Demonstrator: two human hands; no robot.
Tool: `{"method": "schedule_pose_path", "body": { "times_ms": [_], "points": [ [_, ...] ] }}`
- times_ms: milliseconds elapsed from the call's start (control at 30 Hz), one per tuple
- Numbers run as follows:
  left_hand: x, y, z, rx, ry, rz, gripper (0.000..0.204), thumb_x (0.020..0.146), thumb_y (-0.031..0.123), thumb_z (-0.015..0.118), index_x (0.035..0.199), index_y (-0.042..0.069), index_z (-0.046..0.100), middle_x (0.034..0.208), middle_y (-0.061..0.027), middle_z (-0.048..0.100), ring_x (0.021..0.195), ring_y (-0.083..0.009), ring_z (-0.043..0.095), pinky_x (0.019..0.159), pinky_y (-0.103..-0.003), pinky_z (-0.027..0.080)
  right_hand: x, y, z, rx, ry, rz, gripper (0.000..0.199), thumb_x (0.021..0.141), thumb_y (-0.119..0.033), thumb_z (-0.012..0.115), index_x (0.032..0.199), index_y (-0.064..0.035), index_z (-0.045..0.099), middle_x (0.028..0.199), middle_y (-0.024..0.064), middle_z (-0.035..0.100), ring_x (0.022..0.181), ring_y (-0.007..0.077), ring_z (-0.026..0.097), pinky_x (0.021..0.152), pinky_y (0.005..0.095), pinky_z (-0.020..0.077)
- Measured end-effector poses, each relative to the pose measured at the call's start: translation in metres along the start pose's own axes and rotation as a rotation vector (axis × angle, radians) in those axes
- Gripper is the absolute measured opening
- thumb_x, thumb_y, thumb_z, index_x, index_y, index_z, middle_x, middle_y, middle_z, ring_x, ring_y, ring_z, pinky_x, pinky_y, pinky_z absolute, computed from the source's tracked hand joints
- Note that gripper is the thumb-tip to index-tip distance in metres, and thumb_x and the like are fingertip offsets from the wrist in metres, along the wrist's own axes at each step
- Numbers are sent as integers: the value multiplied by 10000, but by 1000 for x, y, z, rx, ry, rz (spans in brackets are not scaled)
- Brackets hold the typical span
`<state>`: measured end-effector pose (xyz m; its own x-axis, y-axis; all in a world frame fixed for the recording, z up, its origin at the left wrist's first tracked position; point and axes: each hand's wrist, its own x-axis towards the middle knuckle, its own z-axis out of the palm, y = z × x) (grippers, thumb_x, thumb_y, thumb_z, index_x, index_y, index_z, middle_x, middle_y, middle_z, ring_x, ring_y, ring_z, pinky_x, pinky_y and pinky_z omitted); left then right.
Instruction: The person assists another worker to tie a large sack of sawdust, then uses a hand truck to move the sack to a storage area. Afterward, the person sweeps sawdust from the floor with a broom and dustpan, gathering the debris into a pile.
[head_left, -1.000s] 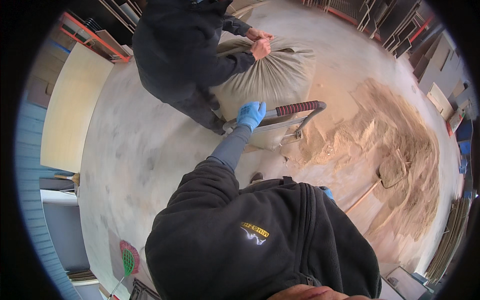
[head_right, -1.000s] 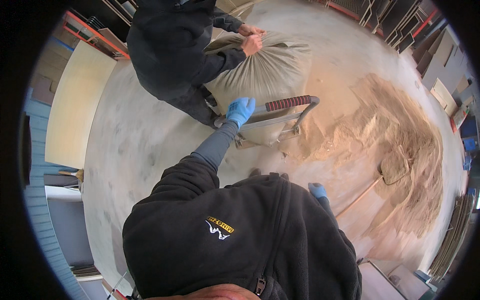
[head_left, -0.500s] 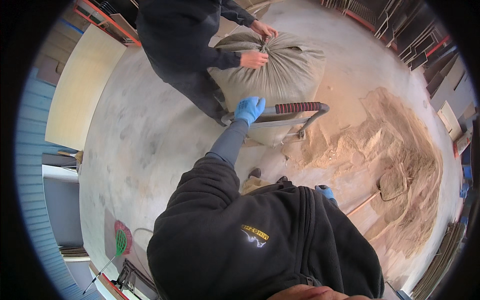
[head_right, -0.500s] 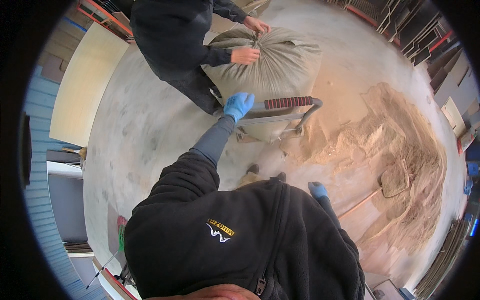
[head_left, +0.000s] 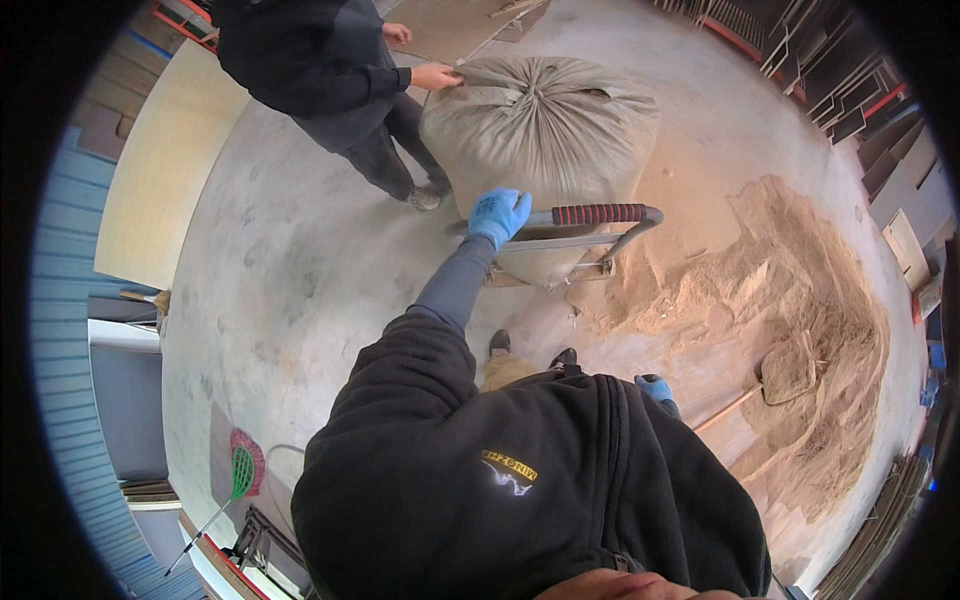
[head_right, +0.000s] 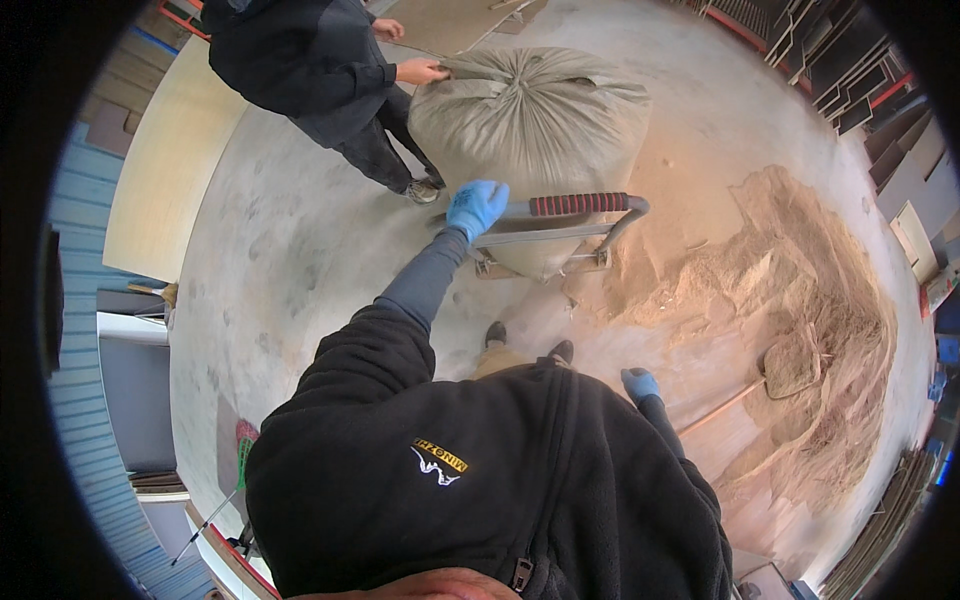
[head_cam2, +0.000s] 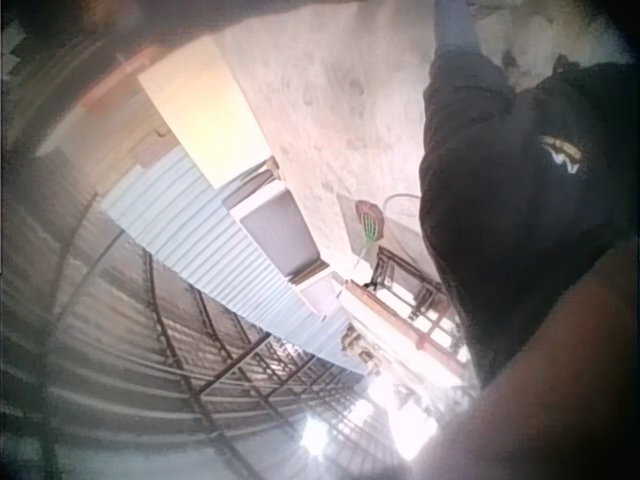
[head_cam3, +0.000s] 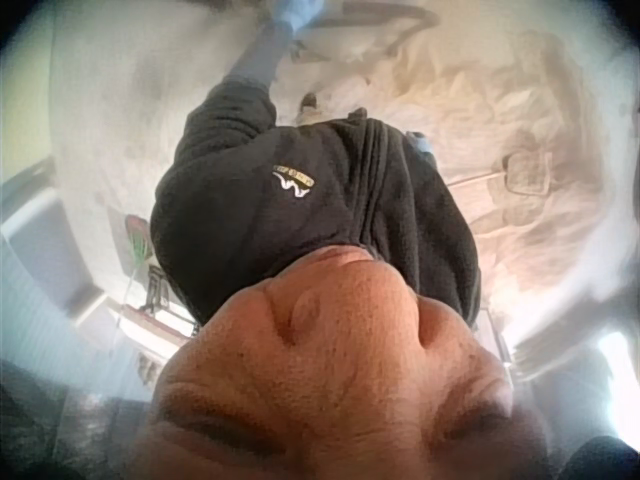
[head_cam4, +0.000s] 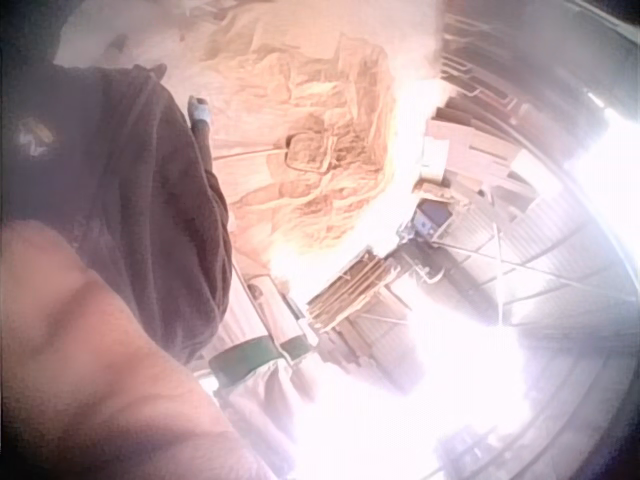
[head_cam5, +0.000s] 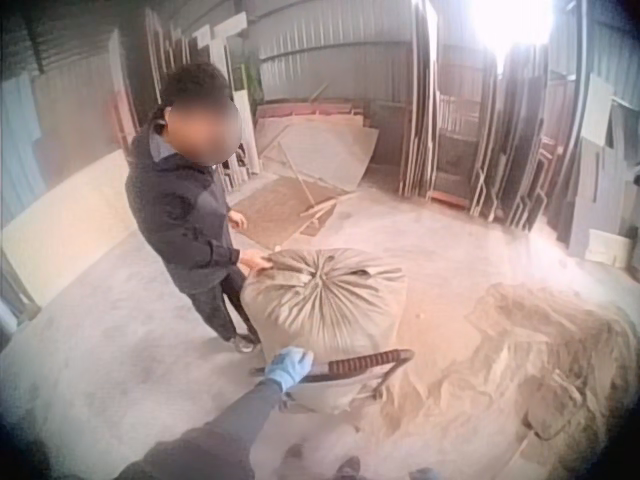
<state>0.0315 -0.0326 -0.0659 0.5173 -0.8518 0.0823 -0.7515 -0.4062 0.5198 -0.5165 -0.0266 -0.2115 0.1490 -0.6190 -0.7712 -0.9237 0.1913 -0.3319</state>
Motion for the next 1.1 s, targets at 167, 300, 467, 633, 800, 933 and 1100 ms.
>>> {"method": "schedule_pose_path", "body": {
  "times_ms": [167,300,467,633,800,933,1100],
  "points": [
    [1,-3,-2,-5,14,43,430,926,397,514,761,52,711,842,-222,678,791,-413,659,748,-517,515,8,-66,-2,51,112,-177,531,875,-435,655,1162,10,687,1176,220,692,1128,323,659,981,399,499],
    [2,-10,-4,-26,-6,93,441,923,422,532,751,57,712,815,-220,677,769,-406,659,723,-518,512,-5,-198,-26,-86,485,-638,457,876,-308,698,1218,-10,638,1157,229,675,1082,358,647,943,445,501],
    [5,-19,-7,-53,-62,165,500,910,491,560,730,44,695,797,-221,678,744,-397,661,709,-508,516,-17,-364,-76,-478,976,-1031,730,670,-147,759,1340,-48,486,1438,189,481,1361,352,428,1122,517,327],
    [16,-28,-14,-87,-108,211,538,890,553,576,752,47,692,792,-210,679,749,-386,663,699,-497,518,21,-440,-104,-768,541,-887,382,685,-234,767,1031,-109,665,1081,137,681,1060,335,632,980,483,455],
    [27,-28,-22,-143,-90,233,569,867,596,594,771,41,679,800,-203,675,766,-385,660,695,-493,515,56,-462,-125,-973,211,-768,273,716,-348,742,853,-112,729,877,160,718,868,345,698,793,453,549],
    [32,-21,-28,-98,-190,120,505,865,553,624,790,54,641,838,-191,658,797,-396,637,707,-489,499,66,-468,-135,-986,119,-835,285,729,-367,715,845,-107,732,876,166,720,885,339,702,794,456,552],
    [38,-16,-28,-78,-122,116,495,854,548,633,789,57,629,838,-183,653,803,-402,628,711,-490,497,73,-469,-139,-943,121,-886,235,710,-324,710,828,-122,732,830,156,714,831,341,697,757,452,555]
  ]
}}
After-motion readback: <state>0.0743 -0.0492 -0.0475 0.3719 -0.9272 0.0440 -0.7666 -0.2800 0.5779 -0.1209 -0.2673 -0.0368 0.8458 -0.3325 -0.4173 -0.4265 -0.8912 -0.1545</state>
